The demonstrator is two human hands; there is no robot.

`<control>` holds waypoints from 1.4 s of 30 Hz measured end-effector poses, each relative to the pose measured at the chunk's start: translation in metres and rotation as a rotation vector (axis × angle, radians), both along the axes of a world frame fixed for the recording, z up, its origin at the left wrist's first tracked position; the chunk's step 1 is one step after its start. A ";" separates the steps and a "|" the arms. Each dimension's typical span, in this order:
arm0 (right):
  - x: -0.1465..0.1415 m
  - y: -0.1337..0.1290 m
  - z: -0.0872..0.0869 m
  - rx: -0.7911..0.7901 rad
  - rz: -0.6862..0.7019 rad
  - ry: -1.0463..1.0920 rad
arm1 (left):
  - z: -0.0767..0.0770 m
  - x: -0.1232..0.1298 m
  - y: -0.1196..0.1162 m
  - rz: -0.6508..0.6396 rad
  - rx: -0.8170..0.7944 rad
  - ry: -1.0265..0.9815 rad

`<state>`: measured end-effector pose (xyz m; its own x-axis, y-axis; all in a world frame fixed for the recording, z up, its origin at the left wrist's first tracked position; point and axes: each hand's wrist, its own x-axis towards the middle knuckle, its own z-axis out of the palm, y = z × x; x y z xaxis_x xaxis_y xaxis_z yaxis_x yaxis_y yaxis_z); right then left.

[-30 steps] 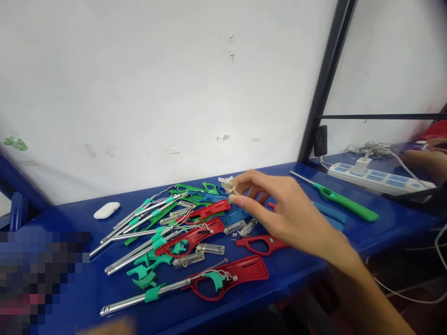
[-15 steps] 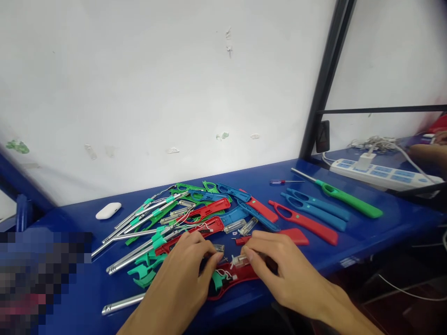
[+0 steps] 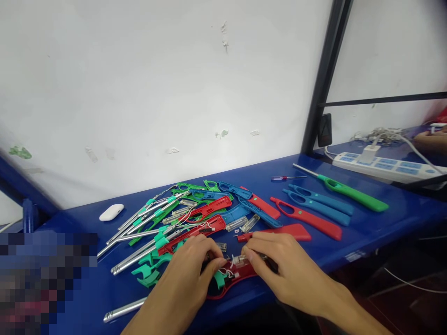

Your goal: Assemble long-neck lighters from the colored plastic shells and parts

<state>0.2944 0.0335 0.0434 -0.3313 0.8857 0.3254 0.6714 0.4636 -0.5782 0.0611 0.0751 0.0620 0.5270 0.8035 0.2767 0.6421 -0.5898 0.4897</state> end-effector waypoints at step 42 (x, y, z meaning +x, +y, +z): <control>0.004 0.001 -0.004 0.052 0.097 0.094 | -0.025 0.000 -0.015 -0.155 0.540 -0.060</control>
<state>0.2985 0.0349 0.0390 -0.3802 0.8322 0.4036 0.5661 0.5545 -0.6100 0.0614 0.0598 0.0372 0.5983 0.4542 0.6601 0.5083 -0.8520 0.1256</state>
